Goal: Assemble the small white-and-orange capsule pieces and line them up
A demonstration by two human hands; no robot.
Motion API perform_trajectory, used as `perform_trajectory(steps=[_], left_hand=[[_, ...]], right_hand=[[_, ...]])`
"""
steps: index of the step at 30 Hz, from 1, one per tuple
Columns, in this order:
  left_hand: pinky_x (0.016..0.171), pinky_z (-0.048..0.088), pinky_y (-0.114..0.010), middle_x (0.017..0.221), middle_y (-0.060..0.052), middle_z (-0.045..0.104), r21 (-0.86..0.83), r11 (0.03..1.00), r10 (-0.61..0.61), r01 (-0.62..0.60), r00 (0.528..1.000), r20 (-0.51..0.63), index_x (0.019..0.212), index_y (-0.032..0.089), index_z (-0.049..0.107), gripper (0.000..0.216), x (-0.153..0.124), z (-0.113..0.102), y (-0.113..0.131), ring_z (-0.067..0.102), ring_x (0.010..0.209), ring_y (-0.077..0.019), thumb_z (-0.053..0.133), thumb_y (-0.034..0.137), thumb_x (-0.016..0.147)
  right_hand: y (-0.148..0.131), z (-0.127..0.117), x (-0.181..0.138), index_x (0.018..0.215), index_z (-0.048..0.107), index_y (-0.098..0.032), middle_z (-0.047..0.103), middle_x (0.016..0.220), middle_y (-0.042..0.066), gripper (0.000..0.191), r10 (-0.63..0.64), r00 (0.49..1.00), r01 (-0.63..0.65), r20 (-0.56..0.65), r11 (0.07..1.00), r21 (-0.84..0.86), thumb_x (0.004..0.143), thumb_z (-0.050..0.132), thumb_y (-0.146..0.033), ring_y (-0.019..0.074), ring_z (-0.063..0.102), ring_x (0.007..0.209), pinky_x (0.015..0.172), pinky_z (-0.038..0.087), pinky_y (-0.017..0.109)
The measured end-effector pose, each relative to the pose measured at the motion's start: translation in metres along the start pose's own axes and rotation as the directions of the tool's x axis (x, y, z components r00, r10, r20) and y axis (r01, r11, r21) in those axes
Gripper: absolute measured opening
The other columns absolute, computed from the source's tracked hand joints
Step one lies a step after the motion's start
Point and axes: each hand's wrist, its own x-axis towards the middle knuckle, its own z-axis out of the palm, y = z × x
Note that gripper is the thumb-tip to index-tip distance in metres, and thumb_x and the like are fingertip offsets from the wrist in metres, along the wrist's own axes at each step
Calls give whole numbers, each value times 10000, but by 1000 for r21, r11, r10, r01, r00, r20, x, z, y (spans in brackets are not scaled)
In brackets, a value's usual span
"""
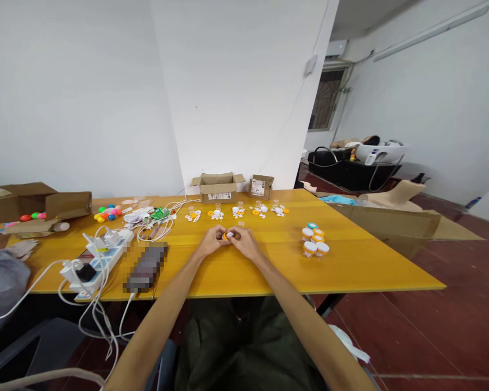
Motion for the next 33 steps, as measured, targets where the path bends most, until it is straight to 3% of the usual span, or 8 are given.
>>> perform_trajectory(steps=[10, 19, 33], left_hand=[[714, 503, -279, 735, 19, 655, 4, 1000, -6, 5, 1000, 19, 759, 179, 579, 440, -2, 0, 5, 617, 696, -130, 901, 360, 519], [719, 499, -280, 744, 8, 671, 11, 1000, 15, -16, 1000, 20, 766, 176, 595, 436, -4, 0, 6, 614, 697, -132, 900, 379, 530], [753, 503, -275, 772, 11, 680, 35, 999, 22, -24, 998, 56, 809, 169, 617, 404, 0, -2, -2, 635, 740, -137, 882, 358, 570]], right_hand=[[-2, -1, 0, 738, 688, -233, 709, 714, -6, 92, 22, 1000, -22, 4, 999, 48, 737, 601, -264, 170, 630, 656, 655, 499, 287], [-4, -3, -1, 742, 697, -233, 721, 723, -4, 93, 28, 1000, -28, -2, 1000, -10, 730, 604, -235, 168, 638, 660, 660, 503, 284], [5, -5, 0, 747, 679, -225, 716, 726, -3, 80, -7, 999, 6, 41, 999, 33, 758, 605, -253, 161, 635, 656, 648, 503, 272]])
